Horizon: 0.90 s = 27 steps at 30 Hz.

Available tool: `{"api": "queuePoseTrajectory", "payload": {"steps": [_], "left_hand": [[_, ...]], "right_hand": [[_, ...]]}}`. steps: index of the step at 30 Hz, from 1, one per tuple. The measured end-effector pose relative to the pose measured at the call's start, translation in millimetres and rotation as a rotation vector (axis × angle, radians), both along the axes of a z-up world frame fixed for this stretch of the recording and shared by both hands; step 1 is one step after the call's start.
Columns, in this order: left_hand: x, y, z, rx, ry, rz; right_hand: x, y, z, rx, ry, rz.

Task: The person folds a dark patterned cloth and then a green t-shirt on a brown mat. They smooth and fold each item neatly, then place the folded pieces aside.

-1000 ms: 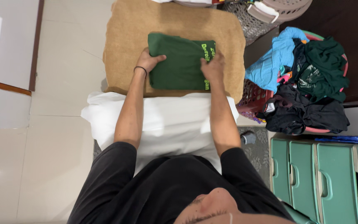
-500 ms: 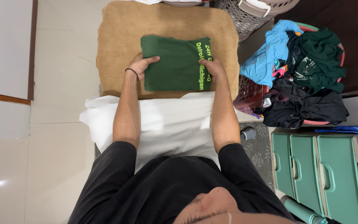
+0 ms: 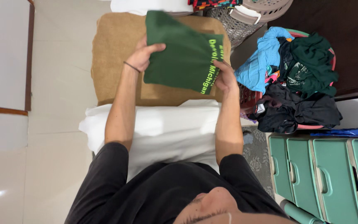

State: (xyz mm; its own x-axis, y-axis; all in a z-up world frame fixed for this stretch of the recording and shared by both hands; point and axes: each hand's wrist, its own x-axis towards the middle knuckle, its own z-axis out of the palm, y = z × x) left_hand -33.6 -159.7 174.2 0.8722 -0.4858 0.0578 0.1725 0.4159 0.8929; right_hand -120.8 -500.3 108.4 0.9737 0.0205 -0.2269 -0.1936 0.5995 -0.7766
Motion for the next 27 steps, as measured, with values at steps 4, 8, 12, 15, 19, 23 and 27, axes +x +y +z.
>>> {"api": "queuePoseTrajectory", "payload": {"steps": [4, 8, 12, 15, 19, 23, 27], "left_hand": [[25.6, -18.8, 82.8, -0.089, -0.149, -0.204], [48.9, -40.9, 144.6, -0.176, -0.02, -0.374], [73.1, -82.0, 140.1, 0.142, 0.013, -0.459], [83.8, -95.0, 103.2, 0.469, -0.1, -0.568], [92.1, -99.2, 65.8, 0.602, -0.197, -0.497], [100.7, -93.2, 57.1, 0.851, -0.486, -0.238], [92.6, -79.4, 52.7, 0.77, -0.551, 0.207]], "right_hand": [[-15.9, 11.3, 35.7, 0.349, -0.347, -0.074], [-9.8, 52.0, 59.8, 0.335, -0.659, -0.05], [-2.0, 102.8, 51.8, 0.342, -0.58, 0.042], [-10.2, 114.4, 39.8, 0.362, -0.513, 0.068], [-15.6, 110.2, 33.7, 0.365, -0.493, 0.061], [-12.7, 105.6, 34.7, 0.384, -0.502, 0.049], [-9.2, 94.1, 32.6, 0.399, -0.536, 0.032]]}}
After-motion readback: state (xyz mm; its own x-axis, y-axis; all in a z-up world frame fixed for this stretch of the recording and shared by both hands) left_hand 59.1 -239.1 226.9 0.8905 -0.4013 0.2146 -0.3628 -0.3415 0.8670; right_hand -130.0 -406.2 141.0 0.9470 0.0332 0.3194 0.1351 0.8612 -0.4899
